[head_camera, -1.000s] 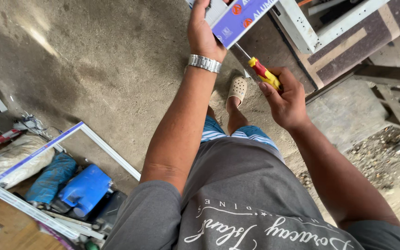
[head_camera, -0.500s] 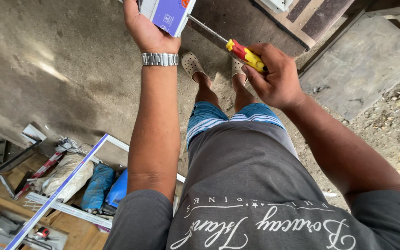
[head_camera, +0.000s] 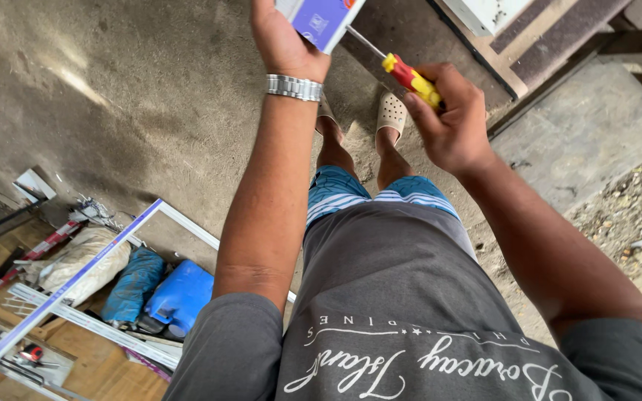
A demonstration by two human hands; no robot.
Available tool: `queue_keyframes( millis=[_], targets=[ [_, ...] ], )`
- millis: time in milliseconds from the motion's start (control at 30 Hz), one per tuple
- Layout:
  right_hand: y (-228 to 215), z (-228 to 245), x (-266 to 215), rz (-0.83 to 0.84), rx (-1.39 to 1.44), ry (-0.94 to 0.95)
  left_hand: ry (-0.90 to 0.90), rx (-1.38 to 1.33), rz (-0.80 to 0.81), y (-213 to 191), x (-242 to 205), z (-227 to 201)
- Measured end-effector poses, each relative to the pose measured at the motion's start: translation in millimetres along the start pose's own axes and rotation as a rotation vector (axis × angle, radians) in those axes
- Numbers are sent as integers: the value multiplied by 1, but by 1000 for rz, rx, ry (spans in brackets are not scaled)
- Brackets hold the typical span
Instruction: The person uses a screwdriver to tighten screws on a white aluminum frame, securing a purple protective strip to the profile. They manipulate the frame and the tool to align and fasten the components together.
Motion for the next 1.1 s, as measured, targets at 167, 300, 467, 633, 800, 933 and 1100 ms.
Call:
queue_keyframes(
  millis=[167, 300, 467, 633, 800, 933, 1100],
  targets=[
    [23, -23, -14, -86, 889, 436, -18, -16, -61, 6, -2, 2],
    [-2, 5, 4, 131, -282, -137, -1, -121, 4, 32, -11, 4],
    [11, -32, -4, -23, 456, 177, 37, -81, -62, 33, -16, 15],
    [28, -36, -1, -17, 658, 260, 14, -75, -77, 32, -9, 14],
    [2, 10, 11, 76, -552, -450, 29, -67, -81, 32, -9, 18],
    [30, -51, -2, -78, 1036, 436, 42, -40, -86, 31, -12, 16],
    [21, -53, -4, -42, 579, 187, -19, -40, -108, 33, -11, 13]
  ],
)
Point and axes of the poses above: each hand's wrist, its own x-axis towards the middle knuckle, its own y-axis out of the palm, z = x × y, the point moved 7 cm from there along x, towards the middle knuckle, and after that the axes turned 15 degrees about -y, right-handed, at the moved point
